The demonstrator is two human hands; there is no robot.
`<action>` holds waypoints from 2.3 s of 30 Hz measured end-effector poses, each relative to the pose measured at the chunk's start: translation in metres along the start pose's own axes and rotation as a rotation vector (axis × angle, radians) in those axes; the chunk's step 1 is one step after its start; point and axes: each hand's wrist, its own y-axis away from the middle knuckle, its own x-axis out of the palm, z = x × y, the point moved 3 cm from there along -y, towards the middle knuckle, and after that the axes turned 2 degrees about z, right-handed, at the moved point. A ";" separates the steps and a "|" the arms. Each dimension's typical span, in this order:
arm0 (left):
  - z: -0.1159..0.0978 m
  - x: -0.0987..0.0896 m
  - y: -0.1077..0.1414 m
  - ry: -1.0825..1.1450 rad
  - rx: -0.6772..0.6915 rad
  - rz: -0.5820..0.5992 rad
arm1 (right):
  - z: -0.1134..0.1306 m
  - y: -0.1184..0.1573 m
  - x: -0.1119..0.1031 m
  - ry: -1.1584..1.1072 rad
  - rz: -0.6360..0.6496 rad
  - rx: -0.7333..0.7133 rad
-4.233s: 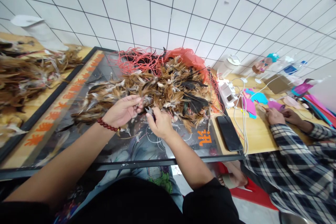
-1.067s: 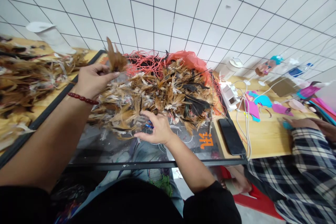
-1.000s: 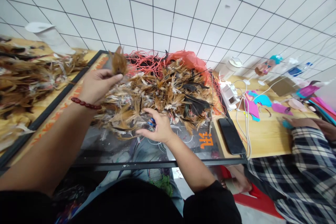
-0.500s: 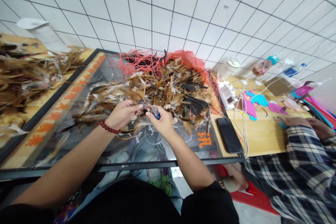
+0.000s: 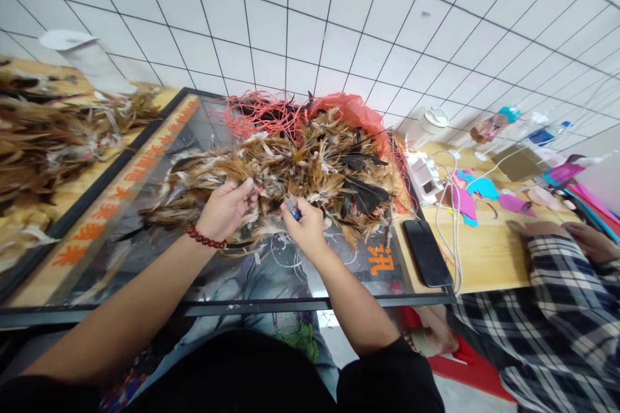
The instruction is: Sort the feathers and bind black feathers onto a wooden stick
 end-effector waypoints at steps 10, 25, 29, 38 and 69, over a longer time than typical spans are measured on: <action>0.011 0.014 0.011 -0.022 -0.095 0.192 | 0.000 -0.001 0.005 -0.124 0.087 0.023; 0.006 0.007 0.006 0.123 -0.132 0.196 | 0.004 0.001 0.002 -0.068 0.050 0.012; 0.013 0.011 0.012 -0.068 -0.173 0.315 | 0.007 0.001 0.002 -0.066 0.064 -0.055; 0.011 0.010 0.008 0.004 -0.178 0.187 | 0.007 0.000 0.002 -0.028 0.066 -0.078; 0.015 0.010 0.010 -0.091 -0.208 0.216 | 0.000 0.000 0.003 -0.016 0.056 -0.048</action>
